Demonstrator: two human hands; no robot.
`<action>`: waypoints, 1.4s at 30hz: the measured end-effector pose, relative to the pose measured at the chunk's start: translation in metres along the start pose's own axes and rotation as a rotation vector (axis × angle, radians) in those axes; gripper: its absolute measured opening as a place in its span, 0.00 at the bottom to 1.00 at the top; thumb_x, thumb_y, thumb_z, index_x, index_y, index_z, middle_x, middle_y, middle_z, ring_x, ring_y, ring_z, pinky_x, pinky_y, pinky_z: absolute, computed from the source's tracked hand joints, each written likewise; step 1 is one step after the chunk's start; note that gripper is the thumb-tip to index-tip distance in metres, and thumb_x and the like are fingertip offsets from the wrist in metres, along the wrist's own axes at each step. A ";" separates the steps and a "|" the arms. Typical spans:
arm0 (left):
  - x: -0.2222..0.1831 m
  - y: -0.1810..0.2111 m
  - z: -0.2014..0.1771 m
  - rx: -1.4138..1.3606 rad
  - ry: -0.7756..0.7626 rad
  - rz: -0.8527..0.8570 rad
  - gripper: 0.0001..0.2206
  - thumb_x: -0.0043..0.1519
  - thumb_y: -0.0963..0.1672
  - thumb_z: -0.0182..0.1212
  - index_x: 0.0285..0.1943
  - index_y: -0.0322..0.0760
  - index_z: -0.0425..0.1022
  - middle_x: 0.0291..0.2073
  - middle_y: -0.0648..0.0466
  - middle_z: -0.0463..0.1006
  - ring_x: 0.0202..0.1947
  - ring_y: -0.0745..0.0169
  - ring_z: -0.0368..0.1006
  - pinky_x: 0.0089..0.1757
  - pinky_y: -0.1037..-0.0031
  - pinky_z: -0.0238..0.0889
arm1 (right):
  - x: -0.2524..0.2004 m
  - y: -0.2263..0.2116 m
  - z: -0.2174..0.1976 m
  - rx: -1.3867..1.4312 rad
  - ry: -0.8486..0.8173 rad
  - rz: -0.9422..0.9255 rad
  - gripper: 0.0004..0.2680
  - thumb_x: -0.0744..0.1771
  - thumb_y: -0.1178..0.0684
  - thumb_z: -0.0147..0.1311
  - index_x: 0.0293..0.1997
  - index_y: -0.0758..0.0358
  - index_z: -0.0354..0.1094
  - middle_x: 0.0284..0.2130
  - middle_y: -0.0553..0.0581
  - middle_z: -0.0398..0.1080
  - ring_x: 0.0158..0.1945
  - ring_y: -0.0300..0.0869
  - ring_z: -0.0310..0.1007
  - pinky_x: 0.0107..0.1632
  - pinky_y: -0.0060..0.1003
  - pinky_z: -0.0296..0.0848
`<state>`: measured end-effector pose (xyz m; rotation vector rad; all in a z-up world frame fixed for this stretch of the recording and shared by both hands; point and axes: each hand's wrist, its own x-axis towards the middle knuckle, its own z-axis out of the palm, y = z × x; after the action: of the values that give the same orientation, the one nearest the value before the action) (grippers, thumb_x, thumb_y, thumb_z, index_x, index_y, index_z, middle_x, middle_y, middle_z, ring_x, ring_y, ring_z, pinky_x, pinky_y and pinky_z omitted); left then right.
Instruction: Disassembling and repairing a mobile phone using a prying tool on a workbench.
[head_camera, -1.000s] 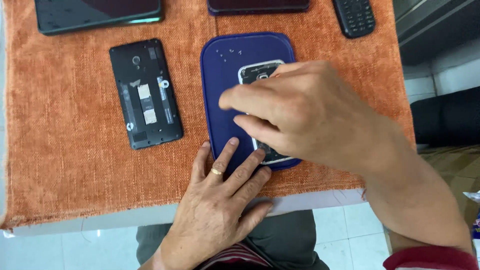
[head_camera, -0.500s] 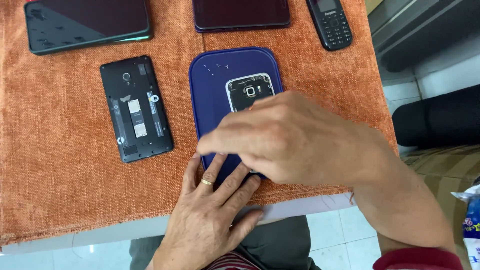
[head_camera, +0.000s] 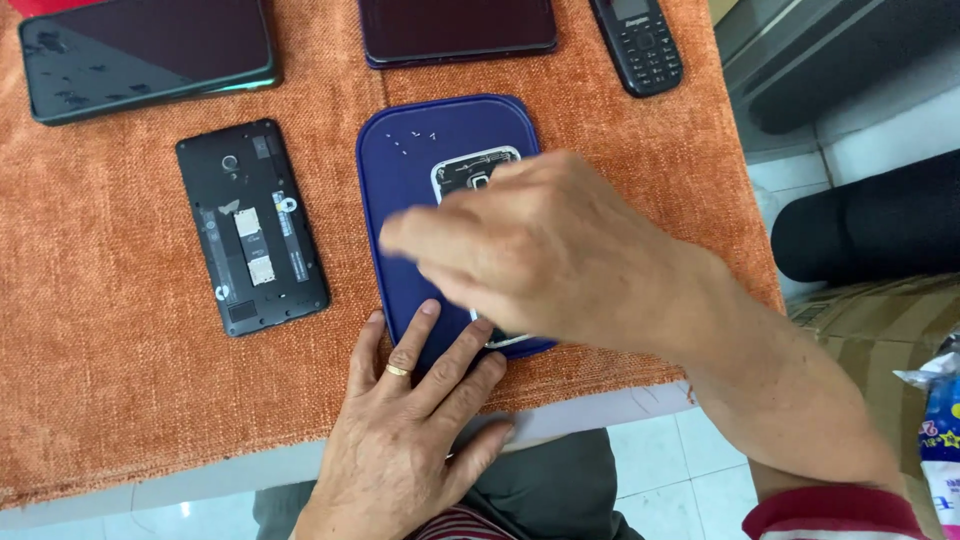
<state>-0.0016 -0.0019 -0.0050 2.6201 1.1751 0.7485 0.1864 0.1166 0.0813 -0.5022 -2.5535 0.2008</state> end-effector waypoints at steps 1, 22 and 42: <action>0.000 0.000 0.001 0.007 0.009 -0.001 0.21 0.64 0.55 0.62 0.60 0.43 0.78 0.65 0.55 0.73 0.70 0.36 0.60 0.63 0.35 0.49 | 0.002 0.001 -0.001 0.079 -0.022 -0.045 0.12 0.66 0.77 0.52 0.45 0.66 0.71 0.22 0.49 0.66 0.15 0.33 0.54 0.16 0.27 0.54; 0.002 0.000 -0.006 -0.030 0.027 0.006 0.20 0.67 0.54 0.62 0.59 0.39 0.80 0.64 0.50 0.74 0.69 0.32 0.61 0.63 0.36 0.49 | 0.003 -0.007 -0.016 0.202 -0.208 -0.009 0.12 0.67 0.70 0.53 0.55 0.68 0.70 0.30 0.51 0.75 0.27 0.39 0.71 0.27 0.34 0.72; 0.000 -0.001 -0.009 -0.071 0.022 -0.015 0.20 0.67 0.53 0.61 0.60 0.41 0.79 0.65 0.50 0.72 0.68 0.32 0.63 0.61 0.32 0.51 | 0.003 -0.011 -0.014 0.098 -0.193 -0.018 0.12 0.68 0.72 0.51 0.55 0.66 0.71 0.34 0.51 0.74 0.35 0.41 0.74 0.42 0.42 0.74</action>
<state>-0.0064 -0.0018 0.0022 2.5494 1.1511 0.8034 0.1882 0.1086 0.0975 -0.4410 -2.7180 0.3835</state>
